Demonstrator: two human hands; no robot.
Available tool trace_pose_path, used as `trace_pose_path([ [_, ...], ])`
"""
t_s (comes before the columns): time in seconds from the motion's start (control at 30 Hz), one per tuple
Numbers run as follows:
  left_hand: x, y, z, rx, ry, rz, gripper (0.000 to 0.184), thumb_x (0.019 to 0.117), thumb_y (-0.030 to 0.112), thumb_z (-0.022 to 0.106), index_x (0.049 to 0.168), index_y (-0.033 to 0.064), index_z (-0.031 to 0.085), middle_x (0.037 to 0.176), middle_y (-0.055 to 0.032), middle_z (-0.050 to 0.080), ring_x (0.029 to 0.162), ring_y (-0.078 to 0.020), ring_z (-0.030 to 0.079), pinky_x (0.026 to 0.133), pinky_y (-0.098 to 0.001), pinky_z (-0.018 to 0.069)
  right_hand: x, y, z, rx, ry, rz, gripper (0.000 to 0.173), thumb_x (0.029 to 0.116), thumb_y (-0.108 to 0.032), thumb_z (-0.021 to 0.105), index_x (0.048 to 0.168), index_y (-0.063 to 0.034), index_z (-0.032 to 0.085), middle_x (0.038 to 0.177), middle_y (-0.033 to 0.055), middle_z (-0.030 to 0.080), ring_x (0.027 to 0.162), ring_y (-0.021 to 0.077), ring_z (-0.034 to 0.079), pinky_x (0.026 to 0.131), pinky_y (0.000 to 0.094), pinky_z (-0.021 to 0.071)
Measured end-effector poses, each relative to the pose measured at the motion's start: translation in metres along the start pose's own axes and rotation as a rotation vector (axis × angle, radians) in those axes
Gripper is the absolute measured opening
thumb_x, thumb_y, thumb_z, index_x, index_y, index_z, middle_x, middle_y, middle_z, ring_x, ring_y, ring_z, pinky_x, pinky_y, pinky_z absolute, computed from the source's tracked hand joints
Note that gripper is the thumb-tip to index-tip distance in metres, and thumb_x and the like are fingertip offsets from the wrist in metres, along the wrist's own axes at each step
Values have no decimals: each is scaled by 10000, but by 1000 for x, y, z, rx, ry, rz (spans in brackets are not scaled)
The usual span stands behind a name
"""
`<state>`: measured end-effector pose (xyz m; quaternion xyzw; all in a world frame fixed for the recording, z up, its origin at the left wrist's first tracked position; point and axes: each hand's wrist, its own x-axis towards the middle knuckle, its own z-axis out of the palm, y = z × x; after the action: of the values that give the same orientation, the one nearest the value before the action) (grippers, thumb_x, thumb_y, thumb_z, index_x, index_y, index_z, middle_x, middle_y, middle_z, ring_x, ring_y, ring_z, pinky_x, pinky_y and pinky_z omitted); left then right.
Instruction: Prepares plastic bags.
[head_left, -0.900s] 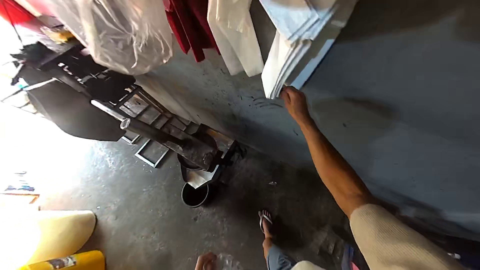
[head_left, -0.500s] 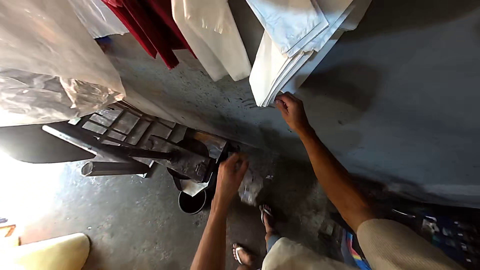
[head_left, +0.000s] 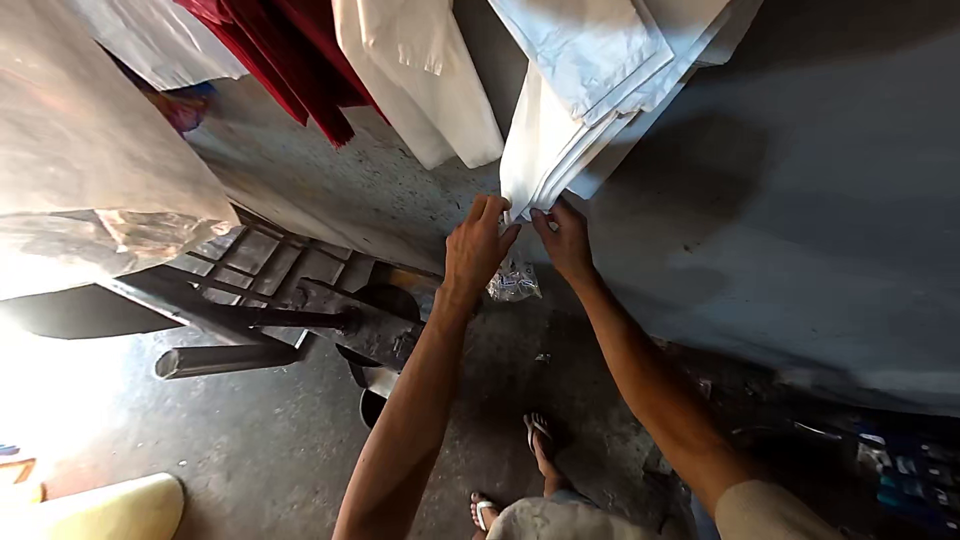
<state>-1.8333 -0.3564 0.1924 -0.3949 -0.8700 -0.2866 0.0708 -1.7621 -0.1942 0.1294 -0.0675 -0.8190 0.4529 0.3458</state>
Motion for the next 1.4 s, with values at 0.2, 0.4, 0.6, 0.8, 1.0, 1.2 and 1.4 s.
trace_pose_path([
  [0.2, -29, 28, -55, -197, -49, 197, 308, 945, 248, 745, 1196, 93, 655, 1160, -69, 658, 893, -181, 675, 742, -394, 590, -33, -55, -30, 101, -112, -110, 133, 951, -89, 670, 1020, 17, 709, 976, 102, 718, 902, 105, 705, 839, 294, 613],
  [0.4, -65, 63, -80, -435, -62, 254, 184, 911, 187, 777, 1023, 72, 687, 1096, -41, 668, 987, -114, 663, 829, -293, 594, -75, -108, -52, 380, -26, -18, 263, 1017, -272, 568, 1136, -48, 636, 1009, -46, 687, 958, -15, 653, 838, 220, 578],
  [0.6, -87, 91, -90, -395, -44, 290, 208, 908, 185, 778, 1034, 74, 655, 1068, -48, 625, 949, -108, 628, 793, -255, 564, -91, -128, -71, 481, -45, 17, 361, 996, -526, 586, 1100, -185, 642, 924, -142, 673, 835, -45, 640, 725, 184, 564],
  [0.8, -97, 103, -102, -381, -32, 314, 262, 896, 186, 788, 1067, 67, 630, 1069, -55, 608, 948, -119, 623, 793, -265, 563, -86, -143, -92, 437, -94, -97, 122, 1001, -185, 624, 1054, -89, 678, 896, -89, 695, 788, -31, 652, 700, 167, 577],
  [1.0, -100, 110, -110, -473, -60, 309, 192, 904, 115, 761, 1051, 69, 646, 1072, -34, 620, 988, -102, 621, 835, -247, 559, -85, -153, -99, 444, -88, -154, 138, 1003, -181, 624, 1013, -46, 653, 822, -60, 666, 683, -27, 611, 605, 156, 545],
  [1.2, -101, 115, -115, -564, -82, 277, 44, 954, 48, 653, 991, 62, 673, 1061, -34, 635, 999, -104, 631, 839, -248, 565, -89, -159, -104, 447, -60, -124, 112, 993, -164, 616, 1006, -57, 647, 803, -66, 651, 667, -26, 602, 591, 149, 533],
  [1.4, -102, 119, -114, -585, -98, 259, 46, 954, 36, 644, 983, 67, 662, 1030, -29, 634, 960, -104, 632, 812, -250, 563, -92, -162, -109, 430, -75, -112, 181, 991, -213, 642, 1038, -38, 643, 810, -42, 651, 669, -5, 605, 584, 165, 535],
])
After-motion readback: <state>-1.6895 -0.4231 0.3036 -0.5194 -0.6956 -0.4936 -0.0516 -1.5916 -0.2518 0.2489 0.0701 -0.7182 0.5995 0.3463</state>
